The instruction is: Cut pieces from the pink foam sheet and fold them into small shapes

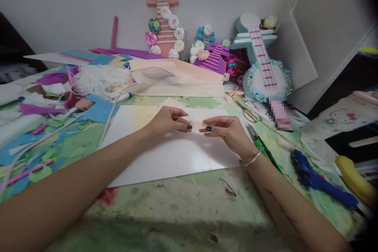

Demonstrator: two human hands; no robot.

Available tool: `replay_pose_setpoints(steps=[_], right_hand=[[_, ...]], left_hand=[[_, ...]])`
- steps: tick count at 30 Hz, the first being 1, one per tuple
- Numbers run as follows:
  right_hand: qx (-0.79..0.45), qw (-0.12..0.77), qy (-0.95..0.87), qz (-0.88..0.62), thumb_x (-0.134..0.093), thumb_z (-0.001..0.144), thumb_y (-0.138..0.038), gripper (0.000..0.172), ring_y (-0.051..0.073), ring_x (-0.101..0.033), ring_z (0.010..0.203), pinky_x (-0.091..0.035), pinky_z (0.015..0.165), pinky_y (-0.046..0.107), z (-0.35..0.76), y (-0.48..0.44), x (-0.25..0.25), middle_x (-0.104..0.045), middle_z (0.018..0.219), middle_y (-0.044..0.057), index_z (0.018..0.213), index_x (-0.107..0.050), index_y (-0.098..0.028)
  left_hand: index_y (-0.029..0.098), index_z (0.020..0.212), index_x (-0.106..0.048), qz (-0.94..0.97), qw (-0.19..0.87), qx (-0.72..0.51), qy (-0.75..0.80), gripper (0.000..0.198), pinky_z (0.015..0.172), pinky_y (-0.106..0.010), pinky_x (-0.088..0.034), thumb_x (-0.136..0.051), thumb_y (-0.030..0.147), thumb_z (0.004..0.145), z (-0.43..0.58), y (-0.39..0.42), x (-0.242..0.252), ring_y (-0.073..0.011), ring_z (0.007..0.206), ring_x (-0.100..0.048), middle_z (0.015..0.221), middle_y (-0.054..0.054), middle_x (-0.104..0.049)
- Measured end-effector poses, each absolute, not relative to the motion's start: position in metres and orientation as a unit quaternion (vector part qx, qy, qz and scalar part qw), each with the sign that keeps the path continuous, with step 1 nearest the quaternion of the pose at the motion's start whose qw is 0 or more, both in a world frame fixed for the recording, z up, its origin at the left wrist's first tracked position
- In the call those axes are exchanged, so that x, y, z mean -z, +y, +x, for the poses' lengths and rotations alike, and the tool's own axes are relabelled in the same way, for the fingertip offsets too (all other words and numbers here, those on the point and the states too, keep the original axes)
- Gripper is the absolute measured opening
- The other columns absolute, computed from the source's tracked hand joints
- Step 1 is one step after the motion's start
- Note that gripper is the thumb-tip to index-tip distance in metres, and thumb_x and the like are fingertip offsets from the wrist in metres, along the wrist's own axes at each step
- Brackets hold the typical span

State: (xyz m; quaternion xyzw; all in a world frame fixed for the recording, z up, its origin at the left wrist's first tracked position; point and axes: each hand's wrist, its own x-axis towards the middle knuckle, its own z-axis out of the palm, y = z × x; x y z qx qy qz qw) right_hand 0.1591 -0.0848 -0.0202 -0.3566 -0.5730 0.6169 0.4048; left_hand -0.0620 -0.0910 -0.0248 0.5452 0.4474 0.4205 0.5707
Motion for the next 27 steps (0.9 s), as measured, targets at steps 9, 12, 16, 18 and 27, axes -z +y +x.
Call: replay_pose_setpoints(steps=[9, 12, 16, 18, 27], right_hand=[[-0.607, 0.396, -0.58, -0.373, -0.076, 0.064, -0.022, 0.042, 0.025, -0.072, 0.078, -0.058, 0.067, 0.031, 0.1567, -0.0881, 0.0173, -0.072, 0.067, 0.005, 0.104, -0.068, -0.015], [-0.606, 0.396, -0.582, -0.371, -0.076, 0.065, -0.023, 0.05, 0.024, -0.072, 0.078, -0.058, 0.069, 0.032, 0.1573, -0.0877, 0.0182, -0.074, 0.074, 0.005, 0.113, -0.064, -0.017], [-0.602, 0.397, -0.584, -0.373, -0.077, 0.066, -0.024, 0.061, 0.023, -0.072, 0.077, -0.058, 0.07, 0.033, 0.1573, -0.0878, 0.0185, -0.074, 0.077, 0.005, 0.123, -0.058, -0.019], [-0.602, 0.397, -0.581, -0.377, -0.077, 0.065, -0.024, 0.06, 0.023, -0.072, 0.077, -0.058, 0.07, 0.032, 0.1565, -0.0879, 0.0183, -0.074, 0.077, 0.006, 0.122, -0.058, -0.017], [-0.605, 0.403, -0.565, -0.391, -0.079, 0.059, -0.023, 0.054, 0.022, -0.072, 0.073, -0.058, 0.069, 0.031, 0.1536, -0.0865, 0.0187, -0.073, 0.073, 0.006, 0.11, -0.064, -0.014]], left_hand=[[0.01, 0.086, -0.068, 0.566, 0.552, -0.419, 0.446, 0.029, 0.064, -0.025, -0.055, -0.079, 0.015, 0.059, -0.0631, -0.0899, 0.0281, -0.0156, 0.065, -0.068, 0.068, -0.006, -0.072], [0.011, 0.086, -0.068, 0.569, 0.547, -0.419, 0.448, 0.03, 0.064, -0.026, -0.054, -0.08, 0.016, 0.059, -0.0631, -0.0899, 0.0279, -0.0159, 0.065, -0.068, 0.069, -0.005, -0.072], [0.011, 0.085, -0.068, 0.573, 0.542, -0.422, 0.447, 0.029, 0.064, -0.027, -0.053, -0.079, 0.017, 0.059, -0.0633, -0.0897, 0.0279, -0.016, 0.064, -0.067, 0.069, -0.006, -0.072], [0.011, 0.085, -0.068, 0.575, 0.536, -0.42, 0.454, 0.029, 0.062, -0.025, -0.052, -0.078, 0.016, 0.059, -0.0633, -0.09, 0.0278, -0.0157, 0.063, -0.067, 0.069, -0.006, -0.072], [0.012, 0.082, -0.069, 0.583, 0.525, -0.414, 0.461, 0.028, 0.059, -0.023, -0.048, -0.077, 0.014, 0.055, -0.062, -0.0912, 0.0264, -0.0154, 0.064, -0.066, 0.07, -0.004, -0.071]])
